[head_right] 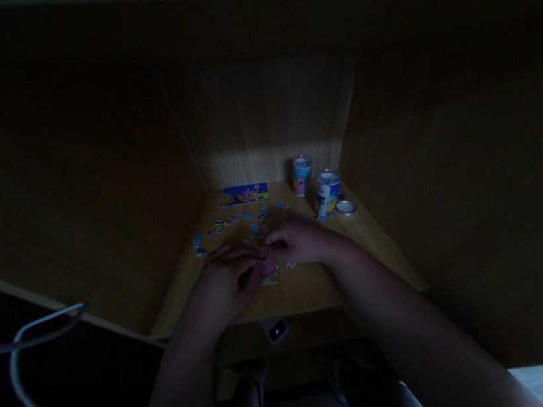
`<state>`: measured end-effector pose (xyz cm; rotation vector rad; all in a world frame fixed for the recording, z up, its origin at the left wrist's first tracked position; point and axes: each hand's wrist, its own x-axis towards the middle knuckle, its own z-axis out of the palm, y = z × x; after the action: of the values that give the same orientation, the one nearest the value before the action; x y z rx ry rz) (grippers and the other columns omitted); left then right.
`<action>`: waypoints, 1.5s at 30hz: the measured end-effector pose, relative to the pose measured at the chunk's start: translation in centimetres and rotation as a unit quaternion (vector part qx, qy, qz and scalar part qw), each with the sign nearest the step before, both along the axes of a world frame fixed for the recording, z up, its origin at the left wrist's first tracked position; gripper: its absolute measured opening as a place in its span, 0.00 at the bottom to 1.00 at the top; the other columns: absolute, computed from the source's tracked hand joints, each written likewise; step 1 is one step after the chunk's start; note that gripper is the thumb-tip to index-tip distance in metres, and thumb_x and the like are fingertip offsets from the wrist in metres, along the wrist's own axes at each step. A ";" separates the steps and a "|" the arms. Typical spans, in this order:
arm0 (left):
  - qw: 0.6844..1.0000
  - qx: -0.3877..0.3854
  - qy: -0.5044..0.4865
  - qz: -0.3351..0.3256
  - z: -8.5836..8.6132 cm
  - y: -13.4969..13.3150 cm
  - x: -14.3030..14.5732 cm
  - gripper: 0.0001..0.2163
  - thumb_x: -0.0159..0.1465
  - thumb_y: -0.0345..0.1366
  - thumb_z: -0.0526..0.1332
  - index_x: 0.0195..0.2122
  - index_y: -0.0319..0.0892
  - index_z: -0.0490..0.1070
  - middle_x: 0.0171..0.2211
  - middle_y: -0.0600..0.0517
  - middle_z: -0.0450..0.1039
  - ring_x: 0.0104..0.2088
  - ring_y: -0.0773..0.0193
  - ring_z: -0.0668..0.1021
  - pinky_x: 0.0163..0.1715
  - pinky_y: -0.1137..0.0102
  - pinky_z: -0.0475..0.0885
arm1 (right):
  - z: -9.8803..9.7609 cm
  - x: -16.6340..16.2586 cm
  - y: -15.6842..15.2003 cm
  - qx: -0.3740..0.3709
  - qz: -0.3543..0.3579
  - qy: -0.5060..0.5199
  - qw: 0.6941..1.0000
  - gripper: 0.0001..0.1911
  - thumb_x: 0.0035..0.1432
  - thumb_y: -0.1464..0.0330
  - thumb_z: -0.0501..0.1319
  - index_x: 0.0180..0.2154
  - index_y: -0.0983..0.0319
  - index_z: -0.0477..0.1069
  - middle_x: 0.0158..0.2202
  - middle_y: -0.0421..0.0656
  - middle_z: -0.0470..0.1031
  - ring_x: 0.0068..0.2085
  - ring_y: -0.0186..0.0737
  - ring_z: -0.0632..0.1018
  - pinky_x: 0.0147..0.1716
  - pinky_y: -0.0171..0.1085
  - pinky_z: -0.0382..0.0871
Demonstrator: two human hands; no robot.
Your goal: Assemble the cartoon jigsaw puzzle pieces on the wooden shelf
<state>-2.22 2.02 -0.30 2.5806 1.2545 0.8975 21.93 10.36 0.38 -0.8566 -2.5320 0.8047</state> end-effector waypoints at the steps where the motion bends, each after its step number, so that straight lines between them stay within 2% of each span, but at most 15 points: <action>1: 1.000 0.000 -0.001 -0.001 0.0 0.0 0.0 0.05 0.74 0.31 0.68 0.40 0.47 0.84 0.45 0.50 0.88 0.47 0.51 0.85 0.54 0.51 0.78 | 0.0 0.0 0.0 0.006 -0.009 0.003 1.000 0.19 0.75 0.59 0.62 0.32 0.60 0.76 0.25 0.35 0.71 0.29 0.34 0.68 0.33 0.36 0.56; 5: 1.000 0.006 -0.011 0.005 0.0 0.0 0.1 0.04 0.74 0.31 0.68 0.45 0.47 0.83 0.48 0.48 0.87 0.51 0.49 0.84 0.57 0.49 0.78 | 0.1 0.0 0.4 0.049 -0.093 0.023 0.994 0.23 0.78 0.57 0.58 0.30 0.60 0.72 0.24 0.35 0.67 0.28 0.35 0.67 0.33 0.37 0.55; 8: 1.000 0.012 -0.012 0.016 -0.1 0.0 0.1 0.05 0.74 0.32 0.68 0.48 0.46 0.83 0.52 0.46 0.87 0.54 0.46 0.84 0.60 0.47 0.78 | -0.1 0.2 0.8 0.068 -0.129 0.023 0.989 0.22 0.77 0.60 0.57 0.29 0.60 0.71 0.24 0.37 0.68 0.28 0.36 0.67 0.33 0.39 0.55; 13: 1.000 0.010 0.015 0.025 -0.2 -0.1 0.2 0.05 0.74 0.31 0.68 0.47 0.46 0.83 0.53 0.45 0.86 0.55 0.45 0.84 0.60 0.46 0.79 | -0.5 0.5 1.0 0.063 -0.107 0.000 0.992 0.20 0.75 0.61 0.60 0.30 0.60 0.77 0.24 0.39 0.73 0.27 0.36 0.69 0.33 0.39 0.57; 17: 0.999 0.004 0.013 0.032 -0.3 -0.1 0.1 0.07 0.73 0.31 0.68 0.49 0.46 0.82 0.53 0.46 0.86 0.56 0.45 0.83 0.62 0.46 0.78 | -0.6 0.3 0.9 0.050 -0.084 -0.007 0.995 0.23 0.76 0.59 0.58 0.30 0.61 0.79 0.22 0.37 0.71 0.26 0.35 0.66 0.31 0.38 0.57; 22: 0.999 -0.006 0.020 0.038 -0.3 -0.1 0.1 0.08 0.74 0.31 0.68 0.51 0.46 0.82 0.54 0.45 0.85 0.56 0.45 0.83 0.62 0.45 0.78 | -0.8 0.2 0.8 0.036 -0.059 -0.004 0.998 0.20 0.75 0.60 0.59 0.32 0.62 0.80 0.23 0.36 0.69 0.27 0.34 0.68 0.32 0.37 0.58; 25: 0.999 -0.008 0.026 0.043 -0.3 -0.1 0.2 0.07 0.74 0.32 0.68 0.51 0.45 0.82 0.54 0.44 0.85 0.56 0.45 0.83 0.62 0.44 0.78 | -0.8 0.3 0.7 0.034 -0.052 0.000 0.998 0.21 0.75 0.58 0.60 0.30 0.61 0.77 0.22 0.35 0.67 0.26 0.34 0.67 0.31 0.36 0.58; 29: 0.999 -0.008 0.030 0.045 -0.3 -0.1 0.2 0.07 0.74 0.33 0.68 0.51 0.45 0.82 0.54 0.43 0.84 0.57 0.44 0.83 0.63 0.44 0.77 | -0.5 0.4 0.7 0.050 -0.072 0.018 0.996 0.25 0.74 0.55 0.62 0.26 0.60 0.71 0.22 0.35 0.66 0.26 0.33 0.67 0.31 0.36 0.58; 34: 0.999 0.002 0.015 0.034 -0.2 -0.1 0.1 0.11 0.75 0.31 0.67 0.56 0.45 0.81 0.58 0.43 0.84 0.58 0.44 0.83 0.64 0.45 0.77 | 0.1 0.4 0.6 0.098 -0.134 0.071 0.984 0.26 0.74 0.52 0.61 0.26 0.58 0.67 0.21 0.36 0.65 0.25 0.34 0.66 0.30 0.37 0.57; 37: 1.000 -0.004 0.005 0.012 -0.1 -0.1 0.1 0.08 0.77 0.34 0.67 0.54 0.46 0.82 0.58 0.46 0.85 0.59 0.46 0.83 0.65 0.45 0.76 | 0.6 0.5 0.4 0.146 -0.189 0.117 0.964 0.27 0.74 0.49 0.60 0.26 0.57 0.64 0.20 0.36 0.64 0.23 0.34 0.65 0.28 0.38 0.55; 39: 1.000 -0.008 0.000 -0.016 -0.2 0.0 0.0 0.05 0.78 0.36 0.67 0.52 0.48 0.83 0.58 0.49 0.86 0.61 0.49 0.83 0.67 0.47 0.75 | 1.2 0.7 -0.1 0.193 -0.248 0.161 0.936 0.28 0.77 0.48 0.56 0.26 0.56 0.62 0.21 0.36 0.63 0.24 0.35 0.65 0.29 0.38 0.55; 42: 0.999 -0.008 0.001 -0.041 -0.4 0.1 -0.1 0.04 0.78 0.36 0.68 0.49 0.50 0.83 0.58 0.51 0.85 0.63 0.51 0.83 0.68 0.49 0.75 | 2.7 1.6 -1.8 0.266 -0.335 0.225 0.875 0.28 0.81 0.49 0.47 0.28 0.55 0.61 0.23 0.37 0.62 0.26 0.37 0.65 0.31 0.39 0.56; 45: 0.999 0.002 -0.001 -0.037 -0.5 0.3 -0.2 0.03 0.77 0.37 0.68 0.47 0.49 0.83 0.54 0.51 0.86 0.59 0.51 0.84 0.66 0.49 0.76 | 3.8 2.9 -5.1 0.357 -0.402 0.259 0.802 0.25 0.81 0.52 0.53 0.31 0.57 0.69 0.25 0.37 0.69 0.26 0.37 0.71 0.30 0.37 0.60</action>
<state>-2.37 2.30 -0.78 2.6093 1.1507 0.8880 24.85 5.24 4.20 -1.0825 -1.5134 -0.1936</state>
